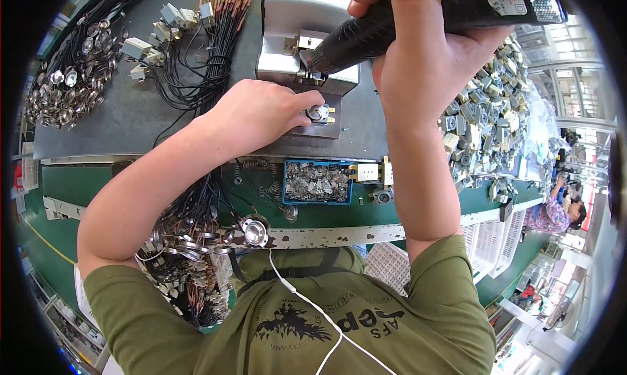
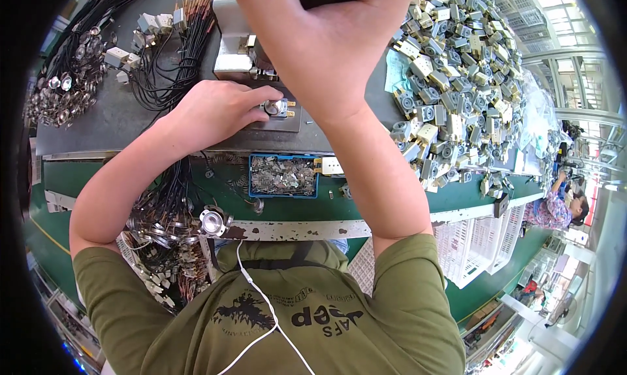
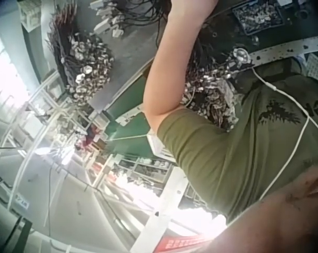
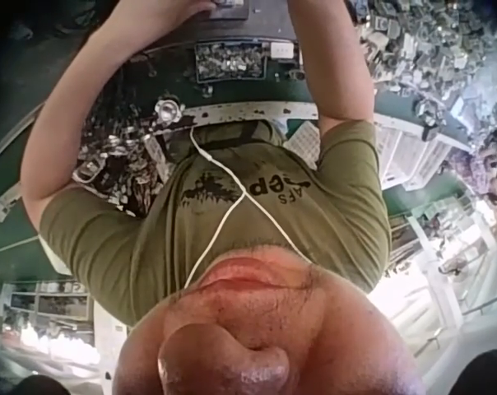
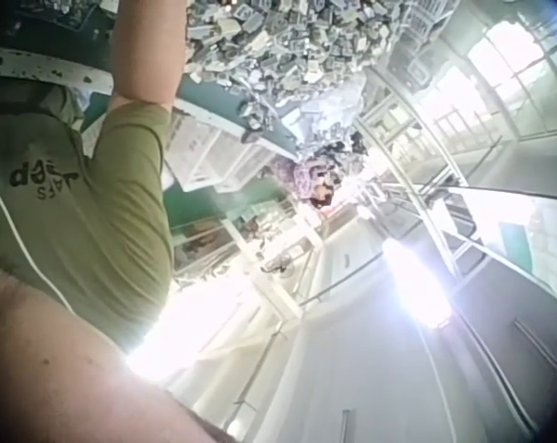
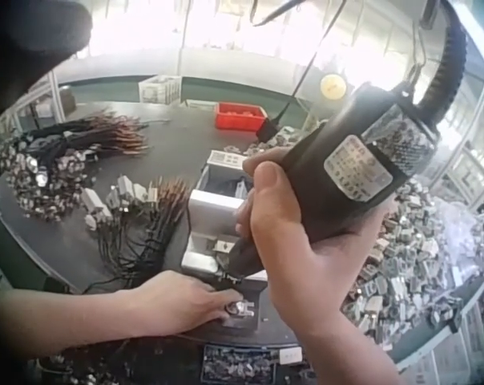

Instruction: Assembling or processing electronic components on a production line using a handheld power tool and a fixture.

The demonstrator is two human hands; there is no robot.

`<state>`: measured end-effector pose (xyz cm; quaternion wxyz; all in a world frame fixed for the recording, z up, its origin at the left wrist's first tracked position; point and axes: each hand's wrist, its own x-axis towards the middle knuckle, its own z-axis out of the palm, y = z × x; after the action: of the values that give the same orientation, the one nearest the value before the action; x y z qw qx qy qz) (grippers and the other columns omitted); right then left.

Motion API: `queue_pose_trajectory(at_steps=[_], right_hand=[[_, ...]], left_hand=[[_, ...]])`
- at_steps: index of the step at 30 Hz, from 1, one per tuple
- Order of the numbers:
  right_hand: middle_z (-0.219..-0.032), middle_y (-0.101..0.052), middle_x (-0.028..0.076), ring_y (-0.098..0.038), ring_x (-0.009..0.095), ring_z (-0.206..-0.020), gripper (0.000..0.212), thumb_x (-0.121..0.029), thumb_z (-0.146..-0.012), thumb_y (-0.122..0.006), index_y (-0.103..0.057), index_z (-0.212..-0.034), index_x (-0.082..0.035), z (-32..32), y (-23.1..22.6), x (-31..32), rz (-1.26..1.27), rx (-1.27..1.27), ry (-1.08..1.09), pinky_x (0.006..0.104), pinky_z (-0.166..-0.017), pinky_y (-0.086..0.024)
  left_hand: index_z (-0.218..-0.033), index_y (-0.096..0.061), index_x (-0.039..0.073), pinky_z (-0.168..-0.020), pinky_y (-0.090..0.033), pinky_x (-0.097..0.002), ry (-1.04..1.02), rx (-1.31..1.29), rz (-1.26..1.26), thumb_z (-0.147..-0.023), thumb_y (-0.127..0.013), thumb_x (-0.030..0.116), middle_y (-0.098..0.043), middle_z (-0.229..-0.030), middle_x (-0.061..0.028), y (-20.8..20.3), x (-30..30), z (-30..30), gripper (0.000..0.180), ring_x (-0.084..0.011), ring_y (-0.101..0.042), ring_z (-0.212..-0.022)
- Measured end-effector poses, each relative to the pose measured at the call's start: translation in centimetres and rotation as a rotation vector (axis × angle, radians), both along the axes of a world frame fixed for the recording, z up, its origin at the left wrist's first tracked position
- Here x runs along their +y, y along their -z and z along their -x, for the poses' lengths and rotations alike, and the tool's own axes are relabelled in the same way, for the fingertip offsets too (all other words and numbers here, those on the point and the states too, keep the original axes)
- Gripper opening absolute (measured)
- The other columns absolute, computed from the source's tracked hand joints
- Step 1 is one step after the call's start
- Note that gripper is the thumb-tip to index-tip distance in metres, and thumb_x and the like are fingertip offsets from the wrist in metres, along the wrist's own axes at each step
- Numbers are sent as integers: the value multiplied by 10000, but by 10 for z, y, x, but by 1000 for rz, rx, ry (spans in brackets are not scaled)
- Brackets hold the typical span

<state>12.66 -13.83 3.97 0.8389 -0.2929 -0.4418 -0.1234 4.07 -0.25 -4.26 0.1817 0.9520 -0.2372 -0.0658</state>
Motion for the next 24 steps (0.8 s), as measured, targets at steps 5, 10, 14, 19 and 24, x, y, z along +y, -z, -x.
queue_pose_trajectory(at_steps=[5, 10, 14, 19, 24], right_hand=[[-903, -710, 113, -645, 126, -613, 279, 25, -919, -706, -553, -1152, 19, 35, -14, 2, 447, 361, 481, 258, -540, -518], [-914, -703, 86, -648, 113, -663, 501, 63, -884, -764, -447, -1260, -29, 10, -5, 24, -151, 23, 190, 254, -566, -536], [-910, -711, 82, -658, 115, -683, 452, 76, -866, -777, -512, -1220, -20, 32, -5, 22, 308, 175, 579, 251, -583, -545], [-890, -722, 89, -690, 128, -687, 273, 33, -869, -787, -625, -1089, 23, 26, -27, 0, 575, 301, 377, 258, -579, -575], [-900, -714, 100, -684, 143, -633, 336, 10, -880, -766, -547, -1136, 5, 28, -11, 3, 456, 268, 482, 266, -533, -574]], left_hand=[[-1267, -599, 178, -688, -564, -468, -8, 12, -24, -987, -636, 334, -722, -832, -100, 1, 1, 1, 323, -335, -724, -821], [-1277, -592, 188, -689, -563, -465, -2, -25, -28, -999, -620, 349, -724, -838, -101, 5, 2, 0, 323, -337, -724, -824], [-1267, -607, 190, -697, -561, -468, 15, -51, 15, -993, -624, 344, -729, -851, -99, 10, 7, 1, 315, -338, -722, -829], [-1268, -656, 193, -711, -562, -465, 1, -57, 26, -979, -638, 346, -734, -866, -96, 7, 6, 0, 327, -332, -721, -839], [-1264, -690, 198, -732, -566, -455, 9, -138, 83, -974, -641, 345, -744, -892, -94, 14, 7, 6, 329, -325, -721, -859]])
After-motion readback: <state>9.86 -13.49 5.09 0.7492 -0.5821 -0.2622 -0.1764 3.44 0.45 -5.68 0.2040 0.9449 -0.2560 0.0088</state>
